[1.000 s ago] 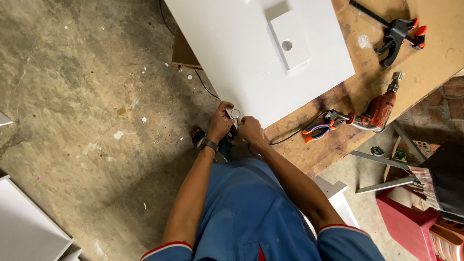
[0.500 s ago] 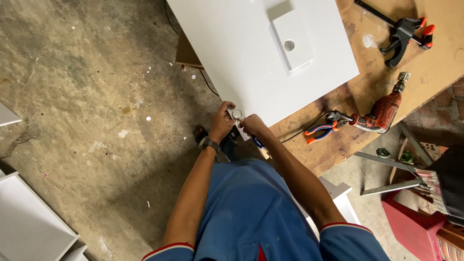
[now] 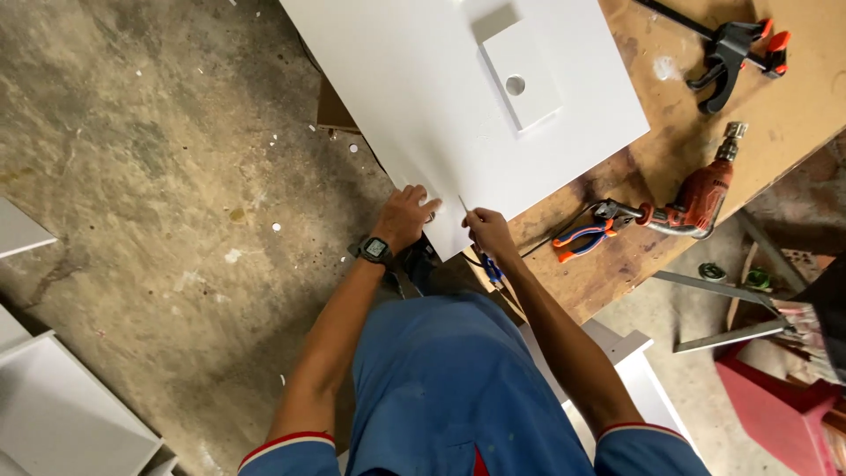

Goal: Using a power drill and hole saw to drill holes in white wooden panels, then using pliers and measuring tape to assemble and check the piece.

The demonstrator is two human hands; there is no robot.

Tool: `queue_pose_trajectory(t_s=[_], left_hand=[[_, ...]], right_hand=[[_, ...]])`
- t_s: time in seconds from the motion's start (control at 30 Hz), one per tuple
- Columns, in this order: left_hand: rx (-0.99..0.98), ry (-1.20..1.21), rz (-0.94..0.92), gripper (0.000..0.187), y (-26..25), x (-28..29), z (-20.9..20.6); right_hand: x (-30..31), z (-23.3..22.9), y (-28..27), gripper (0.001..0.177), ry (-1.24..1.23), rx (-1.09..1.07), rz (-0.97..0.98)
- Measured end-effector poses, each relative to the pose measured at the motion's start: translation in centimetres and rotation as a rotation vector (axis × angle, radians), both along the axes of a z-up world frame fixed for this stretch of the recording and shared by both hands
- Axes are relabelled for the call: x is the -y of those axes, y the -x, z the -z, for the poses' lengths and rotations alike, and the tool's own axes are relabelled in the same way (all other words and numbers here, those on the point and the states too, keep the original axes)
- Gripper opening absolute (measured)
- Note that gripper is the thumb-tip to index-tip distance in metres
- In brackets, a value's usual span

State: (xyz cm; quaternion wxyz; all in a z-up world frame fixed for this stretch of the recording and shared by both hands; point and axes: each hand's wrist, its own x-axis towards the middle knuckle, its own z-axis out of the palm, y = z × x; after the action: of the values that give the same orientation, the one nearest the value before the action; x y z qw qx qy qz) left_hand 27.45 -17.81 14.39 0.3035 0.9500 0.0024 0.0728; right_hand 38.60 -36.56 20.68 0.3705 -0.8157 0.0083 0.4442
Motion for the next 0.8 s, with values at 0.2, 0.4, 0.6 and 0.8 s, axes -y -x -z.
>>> queue_pose_trajectory(t_s=[0.2,0.4,0.6,0.8], left_hand=[[0.039,-0.071,0.065,0.014,0.7,-0.2,2.4],[0.1,-0.2,0.093,0.018,-0.2,0.4,0.2],[0.173,0.004,-0.308,0.005,-3.1,-1.4,5.4],[-0.131,0.674,-1.198,0.047,0.1,-5.9,3.7]], right_hand=[[3.2,3.8,0.9,0.031,-0.027,-0.002,0.11],[3.6,3.5,2.1,0.027,-0.12,-0.174,0.091],[0.9,-2.4,2.0,0.032,-0.27,-0.417,0.184],[0.5,-0.9,2.5,0.032,0.165,0.16,-0.351]])
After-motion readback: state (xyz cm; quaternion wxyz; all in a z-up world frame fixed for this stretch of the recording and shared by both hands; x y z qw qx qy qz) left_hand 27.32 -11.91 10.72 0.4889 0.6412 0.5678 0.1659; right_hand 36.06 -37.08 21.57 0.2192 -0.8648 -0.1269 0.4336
